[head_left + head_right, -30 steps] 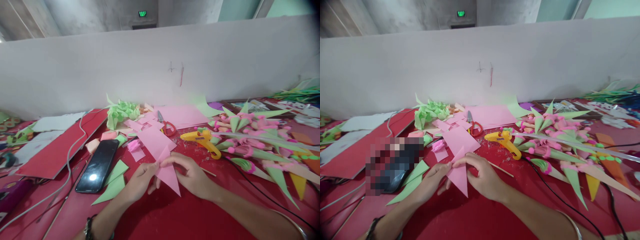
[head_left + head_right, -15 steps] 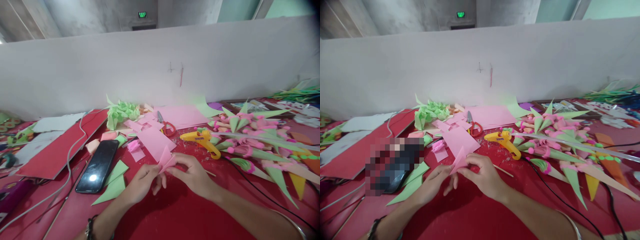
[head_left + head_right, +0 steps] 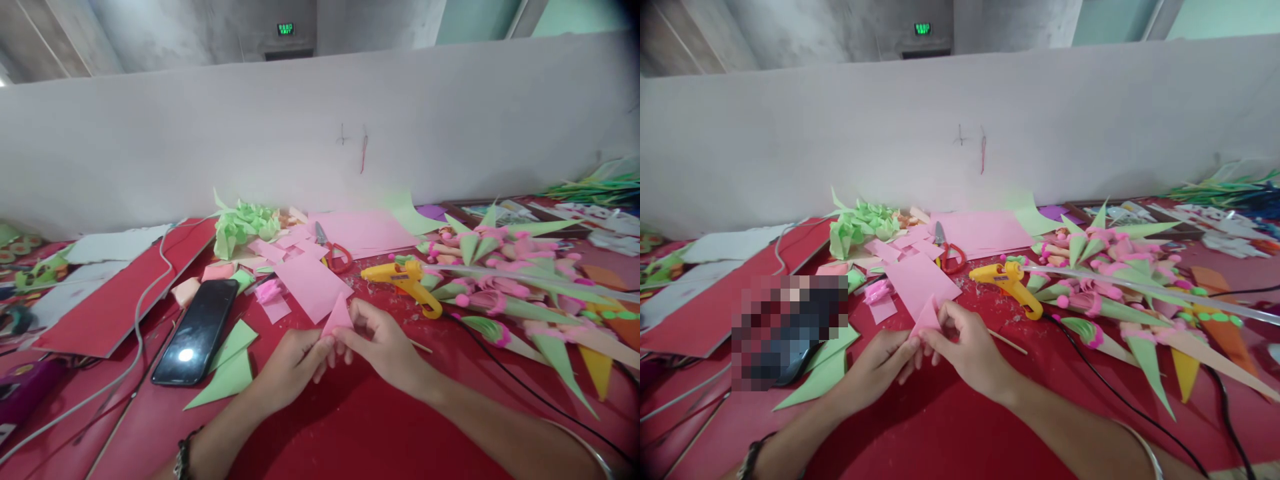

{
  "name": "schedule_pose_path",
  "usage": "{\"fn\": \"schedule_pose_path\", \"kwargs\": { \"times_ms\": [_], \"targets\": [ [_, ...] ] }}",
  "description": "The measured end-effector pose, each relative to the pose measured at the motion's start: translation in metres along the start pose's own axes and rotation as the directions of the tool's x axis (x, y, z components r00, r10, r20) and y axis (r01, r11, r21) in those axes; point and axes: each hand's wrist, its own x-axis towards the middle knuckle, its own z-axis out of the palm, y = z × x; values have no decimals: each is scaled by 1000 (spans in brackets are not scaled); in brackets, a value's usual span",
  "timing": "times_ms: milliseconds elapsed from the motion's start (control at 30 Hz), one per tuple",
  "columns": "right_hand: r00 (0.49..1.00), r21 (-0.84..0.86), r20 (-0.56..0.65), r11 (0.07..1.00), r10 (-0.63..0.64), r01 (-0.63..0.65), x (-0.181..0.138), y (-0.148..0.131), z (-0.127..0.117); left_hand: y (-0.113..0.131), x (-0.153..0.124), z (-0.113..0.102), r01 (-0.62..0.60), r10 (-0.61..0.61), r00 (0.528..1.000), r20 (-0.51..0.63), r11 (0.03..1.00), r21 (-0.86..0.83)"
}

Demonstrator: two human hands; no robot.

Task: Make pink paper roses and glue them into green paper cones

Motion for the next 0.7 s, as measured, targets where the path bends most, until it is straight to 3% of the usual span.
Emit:
{"fn": "schedule_pose_path", "kwargs": {
  "times_ms": [133, 367, 500, 600, 700],
  "targets": [
    [999, 40, -21, 998, 47, -47, 0, 0, 2, -1, -1, 0, 67, -64, 997, 47, 996, -51],
    [1000, 83, 18, 996, 16, -17, -2, 6, 2, -3, 0, 1, 178, -164, 980, 115, 977, -116],
    [999, 70, 34, 997, 10, -12, -2, 6, 2, 3, 2, 0, 61, -61, 998, 5, 998, -20],
    [999, 31, 40, 1000, 3, -4, -2, 5, 2, 8, 1, 0, 47, -34, 995, -91, 988, 145],
    [999, 9, 38, 1000, 3, -4, -3, 5, 2, 9, 0, 1, 40, -23, 997, -78, 974, 221]
  ]
}}
